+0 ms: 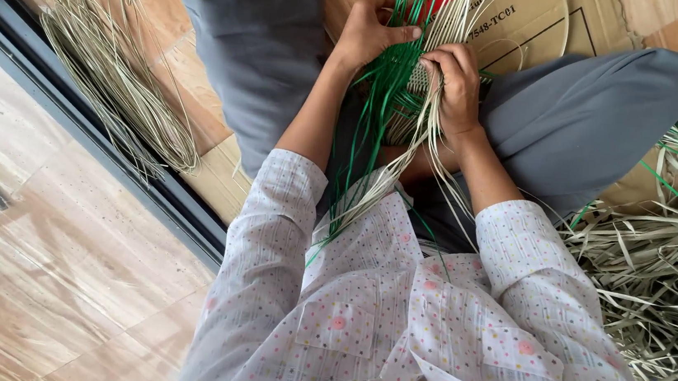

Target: The person is weaving green and natural-colored fibers together to create a mat while sitting on the floor.

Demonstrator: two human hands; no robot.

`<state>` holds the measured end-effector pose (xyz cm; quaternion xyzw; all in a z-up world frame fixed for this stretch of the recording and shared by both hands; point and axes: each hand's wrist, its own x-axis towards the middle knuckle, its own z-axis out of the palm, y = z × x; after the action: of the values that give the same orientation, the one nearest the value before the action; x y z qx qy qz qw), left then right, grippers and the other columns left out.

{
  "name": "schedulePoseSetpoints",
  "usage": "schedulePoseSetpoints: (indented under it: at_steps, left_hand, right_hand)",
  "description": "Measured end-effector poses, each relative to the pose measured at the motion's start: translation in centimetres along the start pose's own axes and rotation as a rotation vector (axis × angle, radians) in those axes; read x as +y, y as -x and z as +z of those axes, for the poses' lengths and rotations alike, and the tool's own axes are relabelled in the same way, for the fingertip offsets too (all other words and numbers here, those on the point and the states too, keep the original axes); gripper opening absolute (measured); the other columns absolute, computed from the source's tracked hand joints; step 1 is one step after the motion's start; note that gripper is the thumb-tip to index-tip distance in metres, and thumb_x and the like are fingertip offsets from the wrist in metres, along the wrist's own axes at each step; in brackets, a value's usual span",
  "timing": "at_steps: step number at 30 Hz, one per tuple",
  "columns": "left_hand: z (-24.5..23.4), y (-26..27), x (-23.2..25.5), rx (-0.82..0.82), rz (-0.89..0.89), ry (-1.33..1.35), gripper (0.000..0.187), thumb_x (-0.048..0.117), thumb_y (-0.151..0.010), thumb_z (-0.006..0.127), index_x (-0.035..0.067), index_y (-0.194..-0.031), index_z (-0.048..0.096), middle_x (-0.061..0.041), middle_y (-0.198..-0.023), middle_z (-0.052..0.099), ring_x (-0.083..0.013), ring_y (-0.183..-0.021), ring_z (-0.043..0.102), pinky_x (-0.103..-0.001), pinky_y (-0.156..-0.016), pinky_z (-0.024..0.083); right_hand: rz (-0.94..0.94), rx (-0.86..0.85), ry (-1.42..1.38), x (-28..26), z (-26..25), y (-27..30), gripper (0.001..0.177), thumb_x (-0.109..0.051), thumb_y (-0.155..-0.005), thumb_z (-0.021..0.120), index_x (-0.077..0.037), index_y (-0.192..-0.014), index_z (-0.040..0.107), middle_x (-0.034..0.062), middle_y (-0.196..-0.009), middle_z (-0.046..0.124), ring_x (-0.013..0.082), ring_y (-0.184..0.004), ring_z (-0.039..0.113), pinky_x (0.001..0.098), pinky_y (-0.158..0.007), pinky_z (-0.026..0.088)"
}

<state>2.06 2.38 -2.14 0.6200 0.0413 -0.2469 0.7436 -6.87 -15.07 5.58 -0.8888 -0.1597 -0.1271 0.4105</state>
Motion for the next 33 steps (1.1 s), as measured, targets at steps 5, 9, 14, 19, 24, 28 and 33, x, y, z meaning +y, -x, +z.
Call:
schedulePoseSetpoints:
  at_steps: [5, 9, 14, 19, 24, 28, 33]
  left_hand:
    - [0.3, -0.5, 1.8, -0.098, -0.076, -0.012, 0.040, 0.005, -0.067, 0.096, 0.005, -0.100, 0.073, -0.002, -0.087, 0.075, -0.0112, -0.081, 0.070, -0.024, -0.071, 0.061]
    - [0.3, -0.4, 1.0, -0.187, -0.080, -0.020, 0.045, -0.001, -0.066, 0.095, 0.007, -0.104, 0.072, 0.001, -0.097, 0.075, -0.0124, -0.094, 0.070, -0.027, -0.083, 0.063]
    - [-0.1, -0.7, 0.2, -0.198, -0.064, -0.090, 0.057, -0.004, -0.060, 0.096, 0.008, -0.110, 0.070, 0.000, -0.103, 0.074, -0.0145, -0.100, 0.070, -0.027, -0.089, 0.060]
    - [0.1, -0.7, 0.2, -0.232, 0.025, -0.123, 0.071, -0.008, -0.055, 0.095, 0.007, -0.119, 0.066, -0.001, -0.111, 0.072, -0.0150, -0.107, 0.066, -0.026, -0.095, 0.055]
    - [0.7, 0.0, 1.4, -0.215, 0.050, -0.148, 0.053, -0.004, -0.062, 0.098, 0.011, -0.099, 0.063, 0.002, -0.088, 0.068, -0.0088, -0.079, 0.064, -0.023, -0.067, 0.056]
    - [1.1, 0.0, 1.3, -0.185, 0.075, -0.140, 0.053, -0.005, -0.063, 0.095, 0.009, -0.104, 0.064, -0.002, -0.094, 0.069, -0.0133, -0.084, 0.068, -0.027, -0.072, 0.061]
    - [1.6, 0.2, 1.6, -0.118, 0.120, -0.206, 0.049, -0.005, -0.060, 0.088, 0.007, -0.103, 0.068, -0.001, -0.090, 0.072, -0.0134, -0.081, 0.067, -0.027, -0.069, 0.058]
  right_hand:
    - [0.049, 0.015, -0.073, 0.5, 0.3, 0.2, 0.007, 0.007, -0.096, 0.074, 0.005, -0.102, 0.069, 0.0144, -0.099, 0.057, 0.0302, -0.092, 0.058, 0.0393, -0.080, 0.046]
    - [0.078, 0.020, -0.125, 0.9, 0.5, 0.4, 0.007, 0.006, -0.098, 0.072, 0.006, -0.105, 0.071, 0.0138, -0.100, 0.056, 0.0293, -0.093, 0.058, 0.0381, -0.081, 0.047]
    - [0.129, 0.046, -0.128, 1.2, 0.9, 0.3, 0.008, 0.006, -0.096, 0.074, 0.005, -0.104, 0.071, 0.0138, -0.100, 0.058, 0.0293, -0.092, 0.060, 0.0375, -0.076, 0.049]
    - [0.229, 0.081, -0.167, 2.4, 1.3, 0.6, 0.010, 0.005, -0.092, 0.079, 0.002, -0.099, 0.072, 0.0103, -0.096, 0.058, 0.0256, -0.089, 0.061, 0.0346, -0.074, 0.048]
    - [0.289, 0.043, -0.226, 4.1, 2.0, 1.1, 0.016, 0.002, -0.093, 0.080, 0.000, -0.108, 0.076, 0.0104, -0.100, 0.059, 0.0259, -0.093, 0.061, 0.0334, -0.078, 0.052]
    - [0.301, 0.094, -0.277, 4.2, 2.2, 0.9, 0.009, 0.005, -0.092, 0.078, 0.001, -0.099, 0.075, 0.0097, -0.097, 0.060, 0.0206, -0.082, 0.060, 0.0300, -0.068, 0.048]
    - [0.316, 0.071, -0.330, 4.1, 2.2, 0.9, 0.007, 0.006, -0.094, 0.076, 0.004, -0.099, 0.071, 0.0104, -0.100, 0.057, 0.0236, -0.089, 0.059, 0.0309, -0.074, 0.052]
